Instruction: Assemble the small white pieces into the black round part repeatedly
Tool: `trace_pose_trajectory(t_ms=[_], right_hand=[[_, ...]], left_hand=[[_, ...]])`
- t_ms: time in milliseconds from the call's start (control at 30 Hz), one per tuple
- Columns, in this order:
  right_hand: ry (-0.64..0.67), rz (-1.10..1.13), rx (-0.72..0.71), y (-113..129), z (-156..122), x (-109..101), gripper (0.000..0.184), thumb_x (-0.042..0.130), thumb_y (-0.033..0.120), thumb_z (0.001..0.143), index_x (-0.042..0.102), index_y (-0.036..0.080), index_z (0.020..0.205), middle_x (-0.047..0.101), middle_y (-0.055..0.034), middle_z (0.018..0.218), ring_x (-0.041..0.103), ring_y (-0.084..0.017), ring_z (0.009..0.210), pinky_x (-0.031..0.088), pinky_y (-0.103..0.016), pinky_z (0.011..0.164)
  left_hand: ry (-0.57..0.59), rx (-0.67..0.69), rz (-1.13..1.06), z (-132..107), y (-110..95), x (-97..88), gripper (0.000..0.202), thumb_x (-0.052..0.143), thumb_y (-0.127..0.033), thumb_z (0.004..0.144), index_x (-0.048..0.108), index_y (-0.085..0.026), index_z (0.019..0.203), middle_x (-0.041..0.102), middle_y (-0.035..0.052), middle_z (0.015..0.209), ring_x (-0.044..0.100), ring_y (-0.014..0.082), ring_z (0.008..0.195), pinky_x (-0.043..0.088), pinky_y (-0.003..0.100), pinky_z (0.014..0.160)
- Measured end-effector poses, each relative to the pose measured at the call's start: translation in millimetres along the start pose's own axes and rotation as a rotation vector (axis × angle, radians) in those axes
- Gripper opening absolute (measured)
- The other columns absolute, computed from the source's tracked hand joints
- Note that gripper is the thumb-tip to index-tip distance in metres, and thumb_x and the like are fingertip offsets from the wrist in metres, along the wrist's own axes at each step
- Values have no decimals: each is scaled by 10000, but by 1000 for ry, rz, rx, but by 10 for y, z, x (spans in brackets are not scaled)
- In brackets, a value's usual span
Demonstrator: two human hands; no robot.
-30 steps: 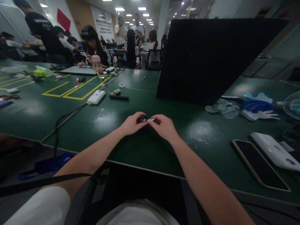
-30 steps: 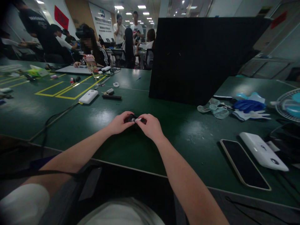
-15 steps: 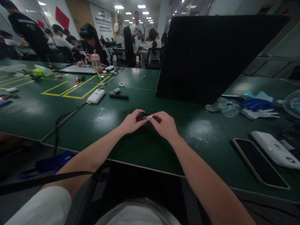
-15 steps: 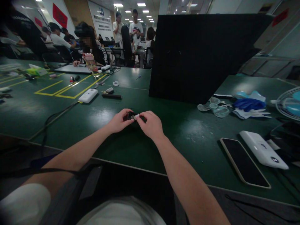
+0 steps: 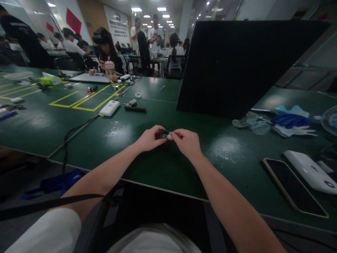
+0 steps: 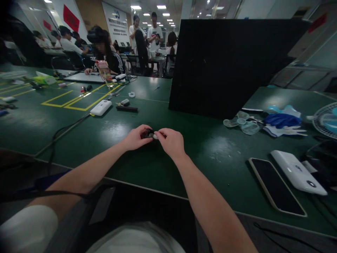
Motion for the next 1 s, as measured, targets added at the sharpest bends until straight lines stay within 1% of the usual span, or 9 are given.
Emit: trace_pose_trajectory(t_ms=[200, 333, 500, 567, 667, 733, 800, 867, 1000], right_hand=[[16, -42, 135, -122, 19, 26, 396, 563, 544, 962, 701, 202, 819, 689, -24, 727, 608, -160, 614, 454, -304, 579], [41, -20, 173, -129, 17, 39, 544, 436, 638, 984, 676, 195, 778, 637, -21, 654, 557, -148, 556, 398, -289, 530], [-7, 39, 201, -157, 18, -16, 655, 299, 704, 989, 669, 193, 813, 611, -25, 646, 526, -146, 539, 368, -286, 520], [-6, 34, 215, -172, 20, -19, 665, 301, 725, 976, 664, 195, 801, 601, -24, 636, 512, -147, 530, 358, -288, 514], [14, 34, 225, -171, 19, 2, 662, 306, 730, 971, 655, 199, 784, 590, -22, 625, 509, -149, 530, 356, -286, 515], [25, 35, 231, -163, 14, 19, 659, 306, 728, 972, 641, 203, 758, 582, -21, 617, 515, -151, 536, 360, -286, 521], [35, 39, 240, -156, 7, 34, 658, 309, 733, 968, 619, 205, 727, 570, -18, 610, 512, -151, 535, 369, -286, 528], [46, 49, 247, -153, 1, 44, 658, 308, 737, 965, 602, 207, 711, 557, -15, 605, 506, -149, 532, 381, -289, 537], [71, 56, 247, -151, 0, 56, 654, 306, 734, 967, 598, 206, 712, 548, -11, 608, 506, -150, 541, 391, -296, 554]], left_hand=[[34, -2, 12, -5, -8, 27, 466, 724, -389, 824, 571, -230, 1234, 701, 25, 975, 668, 177, 829, 534, 337, 741], [35, -6, 31, -3, -7, 23, 459, 713, -400, 832, 577, -233, 1237, 696, 24, 958, 656, 172, 800, 529, 336, 724], [33, -41, 31, 9, 42, 26, 482, 705, -412, 836, 563, -238, 1263, 699, 32, 983, 661, 185, 830, 538, 354, 745], [-17, -51, 54, 21, 61, -6, 474, 700, -404, 838, 561, -233, 1258, 696, 42, 1021, 662, 197, 879, 543, 372, 780], [-168, -46, 188, 32, 57, -133, 424, 711, -372, 817, 589, -214, 1191, 659, 75, 1115, 638, 233, 1015, 539, 409, 873], [-277, -29, 317, 26, 29, -251, 397, 721, -310, 789, 600, -205, 1151, 616, 97, 1189, 600, 262, 1114, 517, 433, 949], [-349, -27, 434, 13, 9, -364, 411, 711, -226, 765, 593, -206, 1158, 578, 110, 1256, 565, 283, 1179, 487, 452, 1008], [-380, -43, 529, 1, 8, -458, 446, 680, -155, 757, 581, -214, 1188, 555, 114, 1301, 546, 294, 1205, 455, 468, 1048], [-367, -105, 704, -20, 42, -560, 449, 617, -90, 772, 605, -243, 1194, 555, 112, 1290, 525, 313, 1207, 378, 513, 1106]])
Point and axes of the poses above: each hand's wrist, its own z-axis towards the middle knuckle, its own x-axis out of the palm, y = z × x, the point moved 6 cm from there along z, towards the middle knuckle
